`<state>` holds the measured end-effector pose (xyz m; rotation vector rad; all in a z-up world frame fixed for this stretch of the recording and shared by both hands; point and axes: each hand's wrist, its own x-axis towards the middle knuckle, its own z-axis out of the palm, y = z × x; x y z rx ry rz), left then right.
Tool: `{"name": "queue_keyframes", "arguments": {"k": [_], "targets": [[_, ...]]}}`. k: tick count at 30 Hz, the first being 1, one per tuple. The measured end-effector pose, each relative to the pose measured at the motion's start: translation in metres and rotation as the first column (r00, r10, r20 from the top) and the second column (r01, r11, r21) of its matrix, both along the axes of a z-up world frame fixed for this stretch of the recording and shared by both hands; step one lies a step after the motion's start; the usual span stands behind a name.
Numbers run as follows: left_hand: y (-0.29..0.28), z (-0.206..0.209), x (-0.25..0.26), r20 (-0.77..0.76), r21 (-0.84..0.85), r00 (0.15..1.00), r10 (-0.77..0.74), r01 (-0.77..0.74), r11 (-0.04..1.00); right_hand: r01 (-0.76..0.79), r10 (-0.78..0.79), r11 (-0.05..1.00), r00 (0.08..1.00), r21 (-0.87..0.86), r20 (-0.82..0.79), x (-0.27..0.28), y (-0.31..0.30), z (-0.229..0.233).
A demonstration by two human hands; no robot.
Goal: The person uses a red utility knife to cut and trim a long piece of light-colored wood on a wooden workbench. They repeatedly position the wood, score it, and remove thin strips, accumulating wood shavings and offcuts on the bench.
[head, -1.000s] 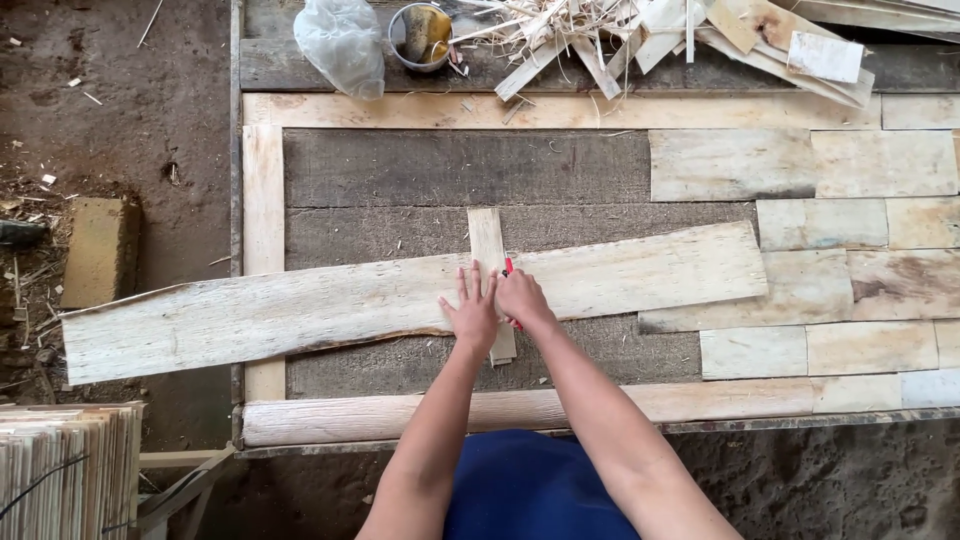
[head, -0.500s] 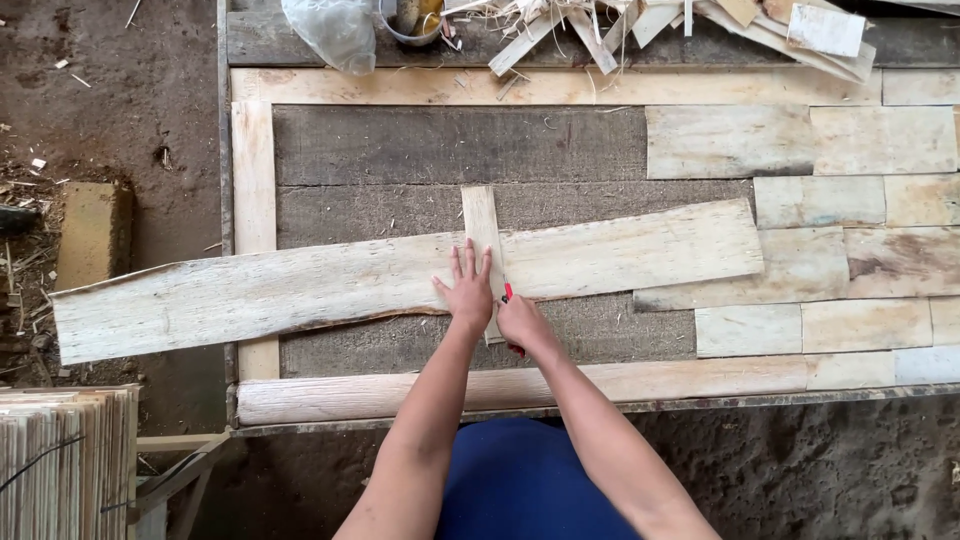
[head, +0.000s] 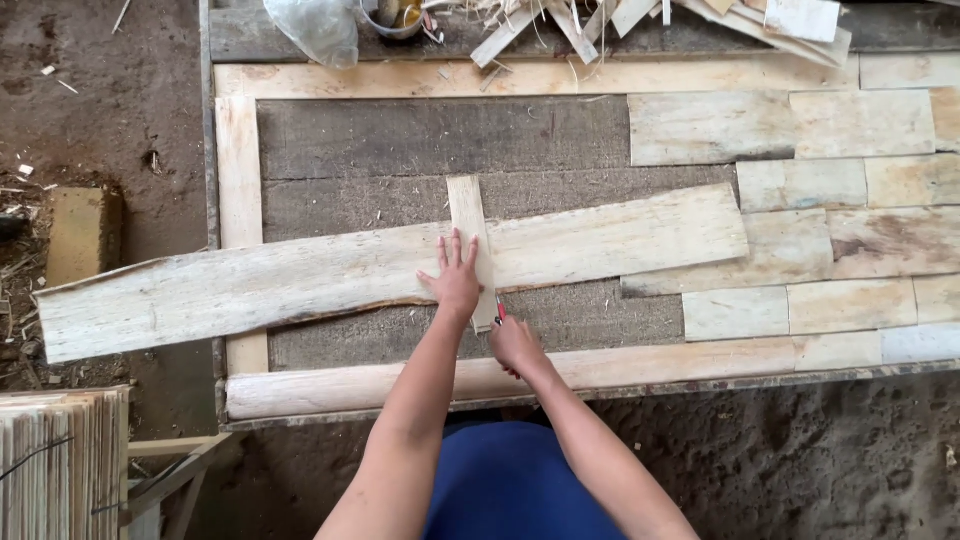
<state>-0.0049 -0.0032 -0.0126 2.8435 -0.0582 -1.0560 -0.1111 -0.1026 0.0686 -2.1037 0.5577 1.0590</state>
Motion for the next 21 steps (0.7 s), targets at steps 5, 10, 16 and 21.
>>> {"name": "queue_keyframes", "arguments": {"k": [5, 10, 16, 21], "targets": [[-0.001, 0.017, 0.001, -0.008, -0.017, 1.000, 0.014, -0.014, 1.000, 0.027, -0.027, 0.999, 1.000, 0.028, 0.001, 0.003, -0.015, -0.001], [-0.002, 0.023, 0.002, -0.001, -0.013, 1.000, 0.006, -0.006, 1.000, 0.012, -0.012, 1.000, 0.999, 0.004, 0.046, 0.029, -0.008, 0.048], [-0.001, 0.029, 0.002, -0.002, -0.030, 1.000, 0.012, -0.012, 0.999, -0.053, 0.063, 0.996, 0.986, -0.069, 0.157, 0.083, -0.006, 0.041], [0.000, 0.029, 0.003, -0.021, -0.048, 0.999, 0.025, -0.026, 0.999, -0.019, 0.022, 1.000, 0.979, -0.019, 0.200, 0.116, -0.006, -0.003]]}}
